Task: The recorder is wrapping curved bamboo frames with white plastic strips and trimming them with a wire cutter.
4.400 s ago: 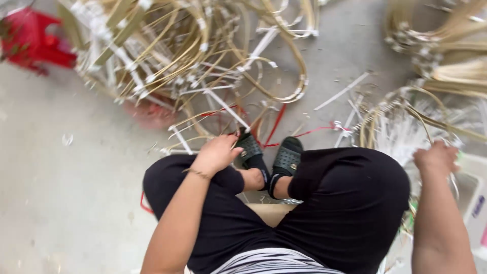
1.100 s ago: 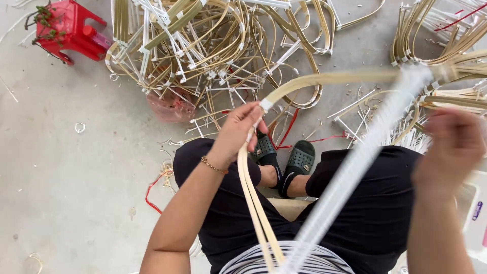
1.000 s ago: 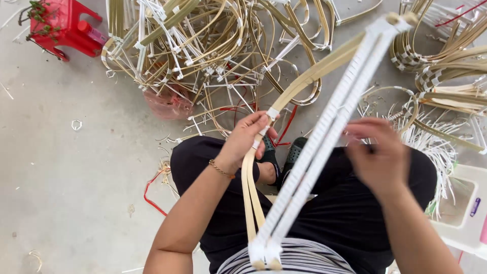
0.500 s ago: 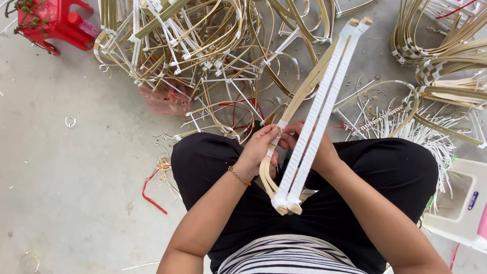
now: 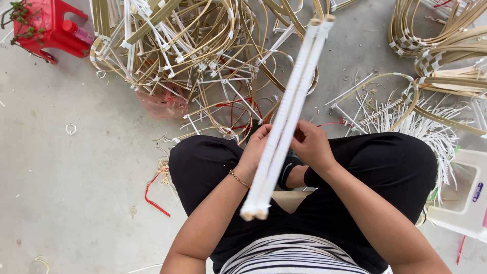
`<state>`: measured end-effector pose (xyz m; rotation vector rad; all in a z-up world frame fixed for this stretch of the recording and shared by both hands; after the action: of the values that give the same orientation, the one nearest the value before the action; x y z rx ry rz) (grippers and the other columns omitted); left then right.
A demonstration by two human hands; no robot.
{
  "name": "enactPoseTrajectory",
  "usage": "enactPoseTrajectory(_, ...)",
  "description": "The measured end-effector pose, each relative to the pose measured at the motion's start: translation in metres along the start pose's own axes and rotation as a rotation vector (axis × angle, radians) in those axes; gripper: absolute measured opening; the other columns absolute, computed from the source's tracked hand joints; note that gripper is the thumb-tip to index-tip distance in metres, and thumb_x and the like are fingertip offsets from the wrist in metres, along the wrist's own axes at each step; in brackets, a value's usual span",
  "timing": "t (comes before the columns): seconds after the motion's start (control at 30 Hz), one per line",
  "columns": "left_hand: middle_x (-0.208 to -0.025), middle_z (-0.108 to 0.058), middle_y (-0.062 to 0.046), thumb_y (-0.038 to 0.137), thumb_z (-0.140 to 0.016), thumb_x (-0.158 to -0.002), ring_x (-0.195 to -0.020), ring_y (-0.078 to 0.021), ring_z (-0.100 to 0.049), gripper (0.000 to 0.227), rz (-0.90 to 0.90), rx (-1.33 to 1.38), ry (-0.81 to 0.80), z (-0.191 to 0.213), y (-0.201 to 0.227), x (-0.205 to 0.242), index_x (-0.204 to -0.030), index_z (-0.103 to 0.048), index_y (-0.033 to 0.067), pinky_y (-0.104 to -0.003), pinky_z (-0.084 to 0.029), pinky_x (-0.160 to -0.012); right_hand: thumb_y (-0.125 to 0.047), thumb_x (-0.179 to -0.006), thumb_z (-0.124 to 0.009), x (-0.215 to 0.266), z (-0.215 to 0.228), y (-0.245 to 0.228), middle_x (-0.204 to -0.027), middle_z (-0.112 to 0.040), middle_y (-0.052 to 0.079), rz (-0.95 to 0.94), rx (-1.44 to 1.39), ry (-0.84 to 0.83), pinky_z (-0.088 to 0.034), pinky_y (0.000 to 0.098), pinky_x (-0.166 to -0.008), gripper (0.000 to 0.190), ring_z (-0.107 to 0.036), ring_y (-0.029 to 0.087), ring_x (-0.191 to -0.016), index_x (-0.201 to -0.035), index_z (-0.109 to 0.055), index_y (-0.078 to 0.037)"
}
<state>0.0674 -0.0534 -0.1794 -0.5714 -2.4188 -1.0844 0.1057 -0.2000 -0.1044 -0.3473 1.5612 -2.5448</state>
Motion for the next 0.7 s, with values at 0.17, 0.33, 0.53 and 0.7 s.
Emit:
enactPoseTrajectory(0.17, -0.08, -0.072, -0.005, 0.019, -0.056, -0.103, -0.056, -0.0076, -0.064, 0.02, -0.048, -0.1, -0.122, -0.019, 0.019, 0.013, -0.115, -0.065, 0.0051, -0.021, -0.051, -0.048, -0.013, -0.093, -0.072, -0.005, -0.007, 0.024, -0.09, -0.075, 0.004, -0.178, -0.317, -0.105, -0.057, 0.0244, -0.073, 0.019, -0.07, 0.008, -0.079, -0.103, -0.069, 0.003)
enactPoseTrajectory(0.33, -0.086, -0.073, -0.006, 0.011, -0.062, -0.103, -0.068, -0.0076, -0.066, 0.017, -0.015, -0.167, -0.082, -0.012, 0.011, 0.007, -0.117, -0.066, 0.0026, -0.021, -0.053, -0.058, -0.012, -0.087, -0.074, -0.01, -0.012, 0.027, -0.095, -0.076, 0.0, -0.218, -0.496, -0.176, -0.057, 0.0238, -0.079, 0.024, -0.07, 0.006, -0.085, -0.109, -0.071, -0.001)
enactPoseTrajectory(0.53, -0.089, -0.068, -0.005, 0.021, -0.058, -0.111, -0.067, -0.0063, -0.065, 0.03, -0.024, -0.126, -0.071, -0.01, 0.011, 0.012, -0.126, -0.065, -0.0036, -0.022, -0.054, -0.058, -0.015, -0.09, -0.076, -0.01, -0.01, 0.033, -0.094, -0.075, 0.002, -0.174, -0.528, -0.064, -0.057, 0.0237, -0.079, 0.025, -0.069, 0.007, -0.085, -0.106, -0.07, 0.002)
enactPoseTrajectory(0.7, -0.077, -0.063, -0.012, 0.023, -0.051, -0.11, -0.038, -0.011, -0.052, 0.03, -0.078, -0.186, -0.132, -0.022, 0.015, 0.017, -0.123, -0.056, -0.0029, -0.022, -0.04, -0.032, -0.015, -0.094, -0.072, -0.009, -0.007, 0.018, -0.097, -0.073, 0.001, -0.11, -0.626, -0.172, -0.057, 0.0224, -0.078, 0.026, -0.069, 0.006, -0.087, -0.111, -0.063, 0.002)
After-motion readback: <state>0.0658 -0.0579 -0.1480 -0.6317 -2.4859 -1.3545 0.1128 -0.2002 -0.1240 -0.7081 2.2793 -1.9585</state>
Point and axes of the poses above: each hand's wrist, its own x-axis away from the middle knuckle, its own z-axis out of the back of the hand, y = z × x, the point moved 6 cm from there along -x, towards the middle knuckle
